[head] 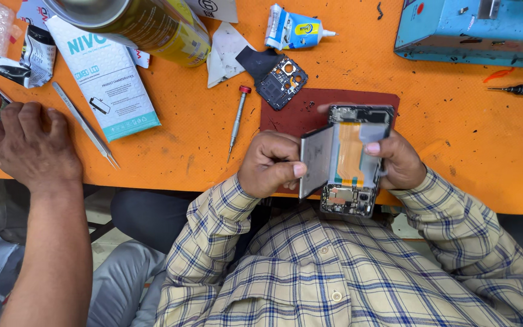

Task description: The person unscrews internal parts of a mobile phone using a screwdriver, removes a plastic shield, and detaches the battery.

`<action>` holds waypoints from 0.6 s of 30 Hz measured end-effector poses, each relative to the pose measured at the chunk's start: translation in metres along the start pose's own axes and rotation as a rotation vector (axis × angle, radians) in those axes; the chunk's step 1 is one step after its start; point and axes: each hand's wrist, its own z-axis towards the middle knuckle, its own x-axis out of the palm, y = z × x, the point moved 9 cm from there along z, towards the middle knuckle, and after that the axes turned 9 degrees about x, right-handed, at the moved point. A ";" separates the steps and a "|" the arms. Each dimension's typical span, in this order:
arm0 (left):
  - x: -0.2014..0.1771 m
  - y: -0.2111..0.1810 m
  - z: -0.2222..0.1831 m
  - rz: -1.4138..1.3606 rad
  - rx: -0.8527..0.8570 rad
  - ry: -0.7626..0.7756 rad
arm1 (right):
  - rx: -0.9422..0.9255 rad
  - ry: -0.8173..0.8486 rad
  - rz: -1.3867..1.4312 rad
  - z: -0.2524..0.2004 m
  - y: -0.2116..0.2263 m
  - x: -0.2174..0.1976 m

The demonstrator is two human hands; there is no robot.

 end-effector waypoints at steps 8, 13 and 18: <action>-0.006 -0.022 -0.006 0.227 0.147 -0.093 | -0.003 -0.239 0.028 -0.018 -0.021 -0.030; 0.000 -0.039 -0.010 0.261 0.153 -0.251 | -0.002 -0.215 0.144 -0.022 -0.019 -0.020; 0.001 -0.048 -0.023 0.271 0.067 -0.512 | 0.010 -0.205 0.219 -0.026 -0.020 -0.012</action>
